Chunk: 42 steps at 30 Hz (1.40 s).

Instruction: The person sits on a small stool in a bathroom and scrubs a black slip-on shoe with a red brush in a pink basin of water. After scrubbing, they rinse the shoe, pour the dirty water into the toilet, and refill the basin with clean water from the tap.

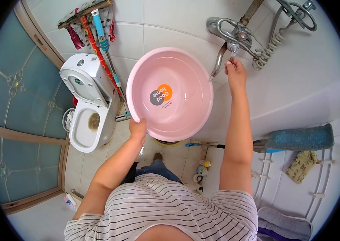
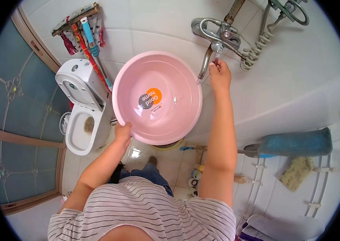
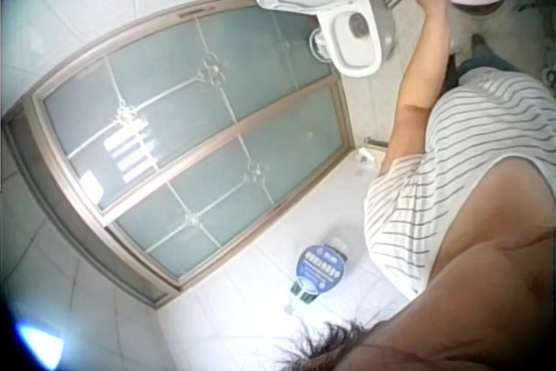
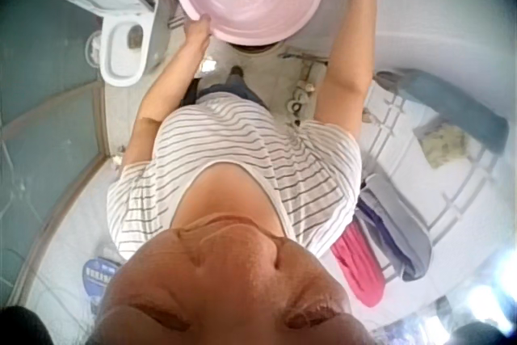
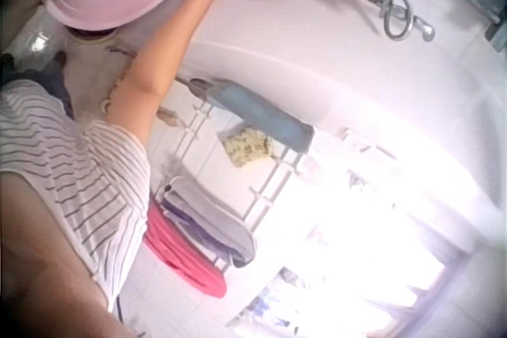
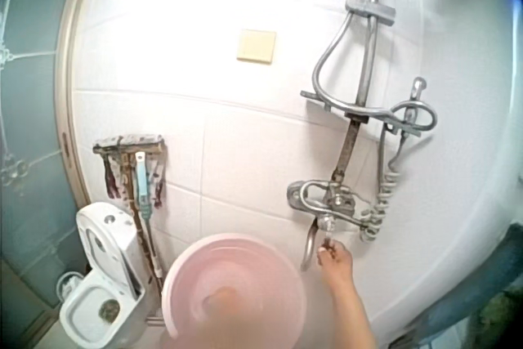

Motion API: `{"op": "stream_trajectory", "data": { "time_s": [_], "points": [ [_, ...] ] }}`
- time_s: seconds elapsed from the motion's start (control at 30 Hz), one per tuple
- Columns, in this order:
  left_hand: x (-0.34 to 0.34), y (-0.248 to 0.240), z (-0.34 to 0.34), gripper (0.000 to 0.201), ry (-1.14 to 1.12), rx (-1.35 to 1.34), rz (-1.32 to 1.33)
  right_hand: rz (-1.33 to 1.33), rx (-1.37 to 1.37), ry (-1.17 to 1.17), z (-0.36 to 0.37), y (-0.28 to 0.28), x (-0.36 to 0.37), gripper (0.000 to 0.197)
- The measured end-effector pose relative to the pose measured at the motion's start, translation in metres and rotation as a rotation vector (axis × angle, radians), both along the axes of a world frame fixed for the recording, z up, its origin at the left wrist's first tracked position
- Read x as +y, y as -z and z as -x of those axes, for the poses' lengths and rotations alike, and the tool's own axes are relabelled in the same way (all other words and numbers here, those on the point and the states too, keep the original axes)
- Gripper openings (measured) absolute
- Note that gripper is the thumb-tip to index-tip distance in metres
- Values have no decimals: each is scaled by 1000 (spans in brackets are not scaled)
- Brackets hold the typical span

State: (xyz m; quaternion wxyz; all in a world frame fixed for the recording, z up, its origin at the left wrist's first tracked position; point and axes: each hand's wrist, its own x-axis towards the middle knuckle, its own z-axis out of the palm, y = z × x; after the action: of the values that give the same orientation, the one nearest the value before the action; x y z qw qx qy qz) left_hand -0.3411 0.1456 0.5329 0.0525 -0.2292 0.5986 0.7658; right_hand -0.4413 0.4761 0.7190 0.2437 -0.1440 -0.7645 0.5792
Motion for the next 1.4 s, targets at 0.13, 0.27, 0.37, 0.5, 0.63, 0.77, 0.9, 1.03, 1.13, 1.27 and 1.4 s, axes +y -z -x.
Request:
{"op": "stream_trajectory", "data": {
  "time_s": [0.13, 0.27, 0.37, 0.5, 0.63, 0.77, 0.9, 1.03, 1.13, 1.27, 1.4],
  "points": [
    [23, -10, -1, 46, -5, 29, 95, -42, 14, -5, 0, 2, 3, 20],
    [30, -7, 0, 46, -20, 32, 122, -29, 50, -1, 0, 4, 1, 19],
    [30, -8, -1, 47, -16, 18, 151, -22, 48, 0, 0, 4, -1, 18],
    [31, -8, 0, 46, -2, 41, 165, -11, 58, 0, 2, 7, 3, 18],
    [28, -1, -3, 43, 9, 10, 196, -20, 68, -1, 3, 7, 1, 17],
    [24, 17, -6, 41, 54, -39, 176, -51, 44, -30, 2, 4, 0, 17],
    [25, 18, -11, 39, 108, -104, 225, -74, 36, -33, 0, 5, 2, 18],
    [26, 18, -15, 38, 139, -129, 256, -13, 83, -20, -1, 5, -2, 14],
    [26, 22, -16, 37, 171, -139, 256, -14, 81, -21, 0, 5, -2, 16],
    [25, 40, -15, 37, 204, -144, 269, -4, 88, -20, 1, 5, -3, 17],
    [28, 44, -14, 38, 237, -158, 252, 0, 78, -18, 1, 5, -3, 18]
  ]
}}
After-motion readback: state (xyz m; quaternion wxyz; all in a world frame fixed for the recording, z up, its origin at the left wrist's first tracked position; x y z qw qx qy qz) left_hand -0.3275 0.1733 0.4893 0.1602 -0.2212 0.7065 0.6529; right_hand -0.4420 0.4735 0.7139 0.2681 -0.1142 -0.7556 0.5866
